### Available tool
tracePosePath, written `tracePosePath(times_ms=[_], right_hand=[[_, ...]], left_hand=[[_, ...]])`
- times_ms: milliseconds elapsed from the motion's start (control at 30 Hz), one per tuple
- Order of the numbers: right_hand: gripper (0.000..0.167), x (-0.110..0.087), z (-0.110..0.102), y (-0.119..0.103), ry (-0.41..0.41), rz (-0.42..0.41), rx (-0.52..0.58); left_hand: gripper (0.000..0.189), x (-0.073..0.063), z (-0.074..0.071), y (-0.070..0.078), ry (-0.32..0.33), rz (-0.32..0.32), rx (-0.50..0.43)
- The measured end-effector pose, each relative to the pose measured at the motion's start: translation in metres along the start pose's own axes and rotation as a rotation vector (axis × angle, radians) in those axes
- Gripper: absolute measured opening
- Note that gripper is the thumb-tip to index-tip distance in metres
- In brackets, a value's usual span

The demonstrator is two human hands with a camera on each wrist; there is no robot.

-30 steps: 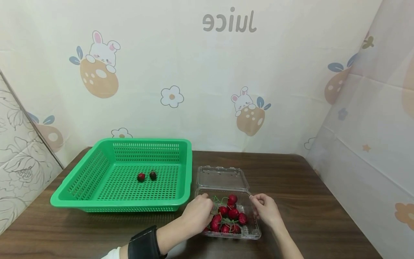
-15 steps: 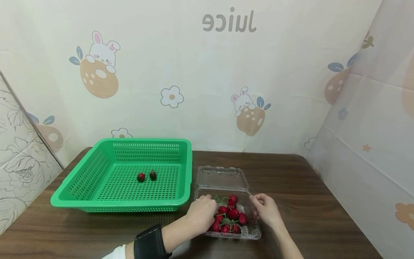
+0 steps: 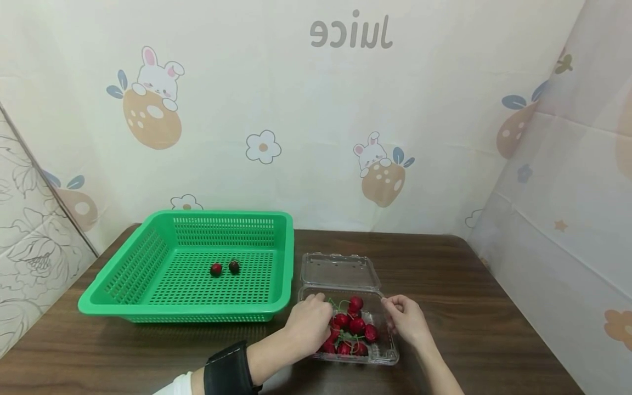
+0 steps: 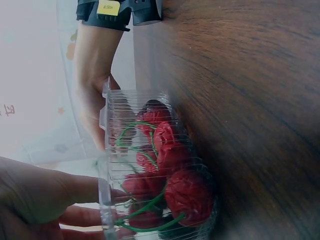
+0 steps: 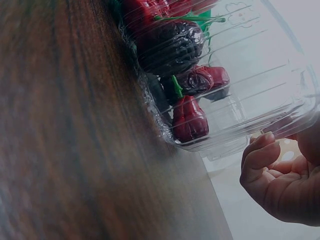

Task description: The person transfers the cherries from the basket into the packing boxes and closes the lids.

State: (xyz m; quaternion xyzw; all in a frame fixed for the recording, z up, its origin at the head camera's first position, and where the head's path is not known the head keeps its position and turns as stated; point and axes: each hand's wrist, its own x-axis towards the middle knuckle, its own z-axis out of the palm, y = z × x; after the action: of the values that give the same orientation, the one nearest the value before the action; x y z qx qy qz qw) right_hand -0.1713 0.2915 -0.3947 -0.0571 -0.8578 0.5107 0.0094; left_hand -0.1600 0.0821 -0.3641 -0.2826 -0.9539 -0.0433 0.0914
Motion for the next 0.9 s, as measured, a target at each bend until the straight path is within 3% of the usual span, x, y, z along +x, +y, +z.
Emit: tracePosePath(times_ms=[333, 633, 900], right_hand=[[0.019, 0.000, 0.000, -0.001, -0.004, -0.006, 0.001], [0.019, 0.000, 0.000, -0.001, -0.002, 0.003, 0.008], [0.019, 0.000, 0.000, -0.001, 0.000, 0.011, 0.018]], left_hand=[[0.012, -0.004, -0.016, -0.004, 0.041, 0.042, -0.046], [0.017, -0.011, -0.033, -0.010, 0.131, 0.059, -0.057], [0.013, -0.016, -0.052, -0.019, 0.129, 0.068, -0.093]])
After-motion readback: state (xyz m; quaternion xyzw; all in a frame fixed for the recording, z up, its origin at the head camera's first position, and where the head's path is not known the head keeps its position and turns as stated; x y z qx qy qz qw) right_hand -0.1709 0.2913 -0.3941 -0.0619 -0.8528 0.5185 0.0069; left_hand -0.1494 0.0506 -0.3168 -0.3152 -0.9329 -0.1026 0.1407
